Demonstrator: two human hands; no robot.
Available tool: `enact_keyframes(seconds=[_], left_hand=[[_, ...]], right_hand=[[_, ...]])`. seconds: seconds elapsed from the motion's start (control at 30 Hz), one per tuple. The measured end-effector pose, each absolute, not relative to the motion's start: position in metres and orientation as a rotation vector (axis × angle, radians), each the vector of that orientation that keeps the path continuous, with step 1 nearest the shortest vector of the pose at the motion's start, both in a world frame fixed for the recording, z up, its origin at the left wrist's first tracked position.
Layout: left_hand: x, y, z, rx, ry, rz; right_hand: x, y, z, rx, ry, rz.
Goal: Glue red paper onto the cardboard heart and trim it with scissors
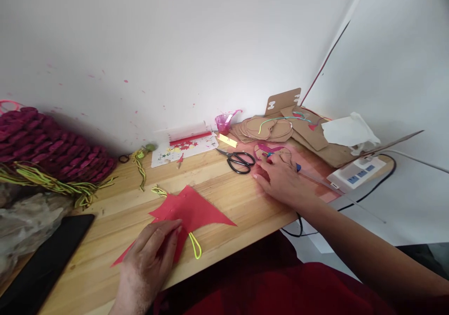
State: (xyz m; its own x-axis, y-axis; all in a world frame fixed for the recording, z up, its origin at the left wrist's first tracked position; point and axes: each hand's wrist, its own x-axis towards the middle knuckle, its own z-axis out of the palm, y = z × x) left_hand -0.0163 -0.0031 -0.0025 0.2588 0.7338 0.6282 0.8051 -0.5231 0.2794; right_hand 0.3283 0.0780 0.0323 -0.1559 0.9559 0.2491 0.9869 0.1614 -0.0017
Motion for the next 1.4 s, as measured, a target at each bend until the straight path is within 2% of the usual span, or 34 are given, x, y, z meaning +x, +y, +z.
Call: enact_keyframes(seconds=[0.43, 0.8, 0.87, 1.03, 1.1, 1.23, 1.4], left_hand=[[-0.014, -0.007, 0.004, -2.349, -1.641, -1.211], [-0.017, -0.01, 0.004, -2.231, -1.704, -1.289], [-0.018, -0.012, 0.005, -2.193, -1.736, -1.314], [-0.026, -0.02, 0.006, -2.178, -1.874, -1.307], [-0.03, -0.022, 0.004, -2.177, -1.896, -1.3], [-0.039, -0.025, -0.002, -2.19, -1.951, -1.265], [-0.042, -0.031, -0.005, -2.295, -2.049, -0.987]], right_hand=[[0.325, 0.067, 0.021, -1.625, -2.209, -0.306], [0.359, 0.065, 0.008, -1.407, -2.323, -0.38], [0.347, 0.064, 0.012, -1.375, -2.271, -0.281], [0.282, 0.055, 0.029, -1.464, -2.207, 0.511], [0.256, 0.055, 0.035, -1.463, -2.246, 0.673], [0.22, 0.064, 0.044, -1.48, -2.338, 0.65], [0.193, 0.083, 0.048, -1.46, -2.427, 0.608]])
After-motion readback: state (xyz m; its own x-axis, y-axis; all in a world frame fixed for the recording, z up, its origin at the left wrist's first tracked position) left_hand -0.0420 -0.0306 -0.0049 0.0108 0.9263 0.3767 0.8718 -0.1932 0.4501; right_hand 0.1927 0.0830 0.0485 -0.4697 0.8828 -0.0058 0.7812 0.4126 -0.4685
